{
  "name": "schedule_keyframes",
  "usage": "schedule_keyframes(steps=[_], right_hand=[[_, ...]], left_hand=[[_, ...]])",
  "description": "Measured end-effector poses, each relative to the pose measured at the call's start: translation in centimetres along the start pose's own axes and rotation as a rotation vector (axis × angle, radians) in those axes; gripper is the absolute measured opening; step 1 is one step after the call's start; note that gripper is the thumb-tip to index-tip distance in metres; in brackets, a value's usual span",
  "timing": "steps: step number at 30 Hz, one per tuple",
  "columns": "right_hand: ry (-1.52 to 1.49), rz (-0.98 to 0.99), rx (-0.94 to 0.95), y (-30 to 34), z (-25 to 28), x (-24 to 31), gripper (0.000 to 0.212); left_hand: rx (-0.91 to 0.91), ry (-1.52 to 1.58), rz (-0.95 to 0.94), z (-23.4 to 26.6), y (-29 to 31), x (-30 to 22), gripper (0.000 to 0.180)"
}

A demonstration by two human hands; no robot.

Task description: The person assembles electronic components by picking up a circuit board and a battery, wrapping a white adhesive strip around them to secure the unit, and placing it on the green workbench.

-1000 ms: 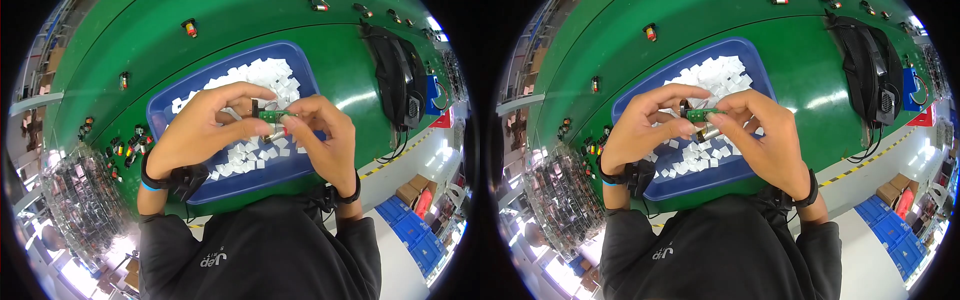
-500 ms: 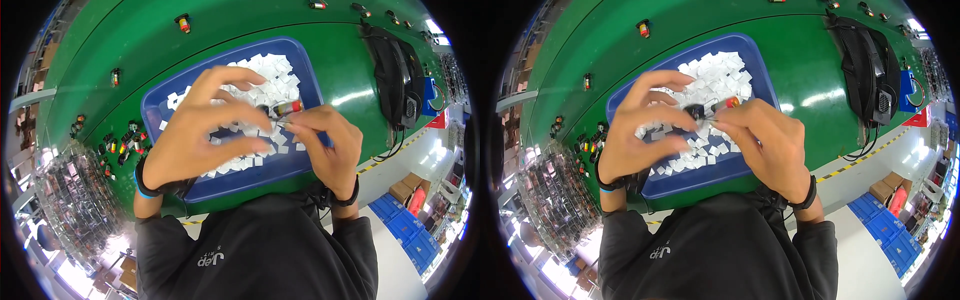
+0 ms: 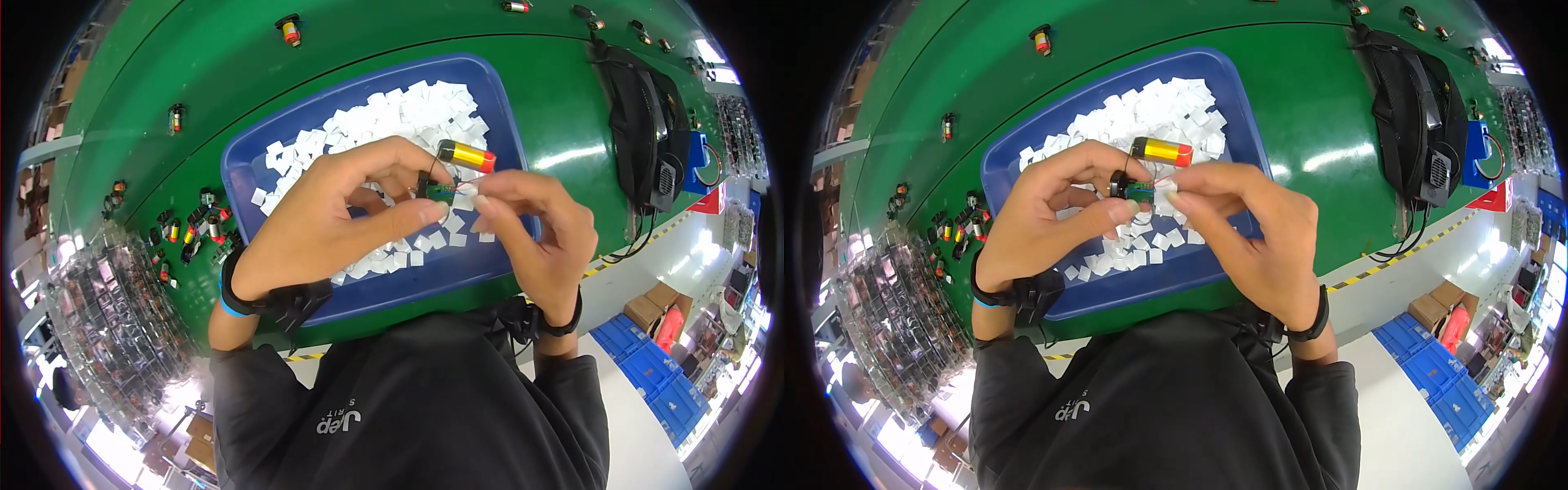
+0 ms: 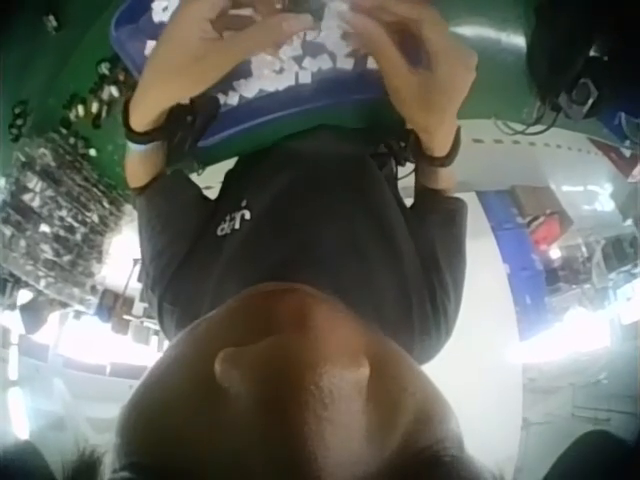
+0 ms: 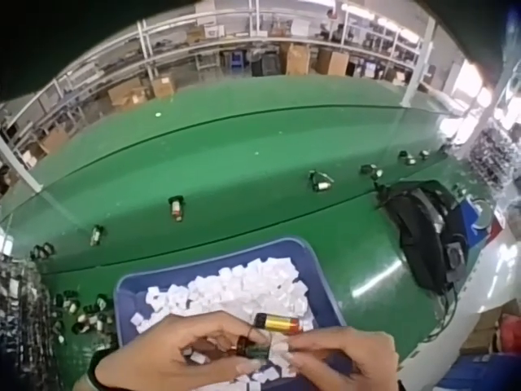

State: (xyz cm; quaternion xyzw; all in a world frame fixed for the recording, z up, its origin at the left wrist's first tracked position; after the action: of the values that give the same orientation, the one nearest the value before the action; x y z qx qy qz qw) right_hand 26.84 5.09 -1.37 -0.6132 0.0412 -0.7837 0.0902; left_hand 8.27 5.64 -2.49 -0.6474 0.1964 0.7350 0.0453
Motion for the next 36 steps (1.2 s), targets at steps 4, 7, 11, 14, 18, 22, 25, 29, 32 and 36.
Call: schedule_keyframes(steps=[4,7,11,14,18,22,25,29,32,36], right_hand=[[0.048,-0.043,-0.006,-0.1,-0.4,-0.4,0.015],[0.053,-0.073,-0.018,-0.1,-0.5,-0.5,0.015],[0.053,-0.059,0.039,-0.4,-0.5,-1.0,0.014],[0.059,-0.098,0.046,-0.4,-0.4,-1.0,0.014],[0.110,-0.055,0.072,-0.2,-0.5,-0.9,0.012],[-0.027,-0.039,0.087,0.3,-0.3,-0.4,0.010],[-0.092,-0.054,0.053,0.1,-0.2,-0.2,0.011],[-0.033,-0.078,0.001,-0.2,-0.3,0.0,0.013],[0.022,-0.090,0.040,-0.4,-0.9,-0.1,0.015],[-0.007,-0.038,-0.013,-0.2,-1.1,-0.7,0.016]], left_hand=[[-0.052,-0.035,0.024,0.0,0.1,0.2,0.029],[-0.059,-0.150,-0.032,-0.2,0.3,-0.2,0.029],[-0.063,-0.248,-0.079,-0.4,0.5,-0.6,0.029],[-0.061,-0.260,-0.098,-0.4,0.5,-0.7,0.029],[-0.069,-0.249,-0.111,-0.5,0.5,-0.8,0.025],[-0.137,-0.202,-0.063,0.1,0.4,-0.9,0.017],[-0.214,-0.077,0.008,0.7,0.4,-0.7,0.012],[-0.255,-0.125,-0.067,0.4,0.5,-0.6,0.008],[-0.241,-0.291,-0.194,-0.1,0.7,-1.1,0.008],[-0.263,-0.301,-0.172,-0.3,0.6,-0.8,0.009]])
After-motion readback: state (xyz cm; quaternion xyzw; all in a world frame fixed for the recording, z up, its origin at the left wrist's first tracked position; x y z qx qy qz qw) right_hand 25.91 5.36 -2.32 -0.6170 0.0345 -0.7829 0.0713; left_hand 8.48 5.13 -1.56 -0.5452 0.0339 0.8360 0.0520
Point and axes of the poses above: each hand's wrist, its own y-axis away from the middle knuckle, its own z-axis out of the back of the hand, x = y × z, the point moved 6 cm from there along -y, towards the middle knuckle, and after that the axes turned 11 degrees about -x, right-handed, at the moved point
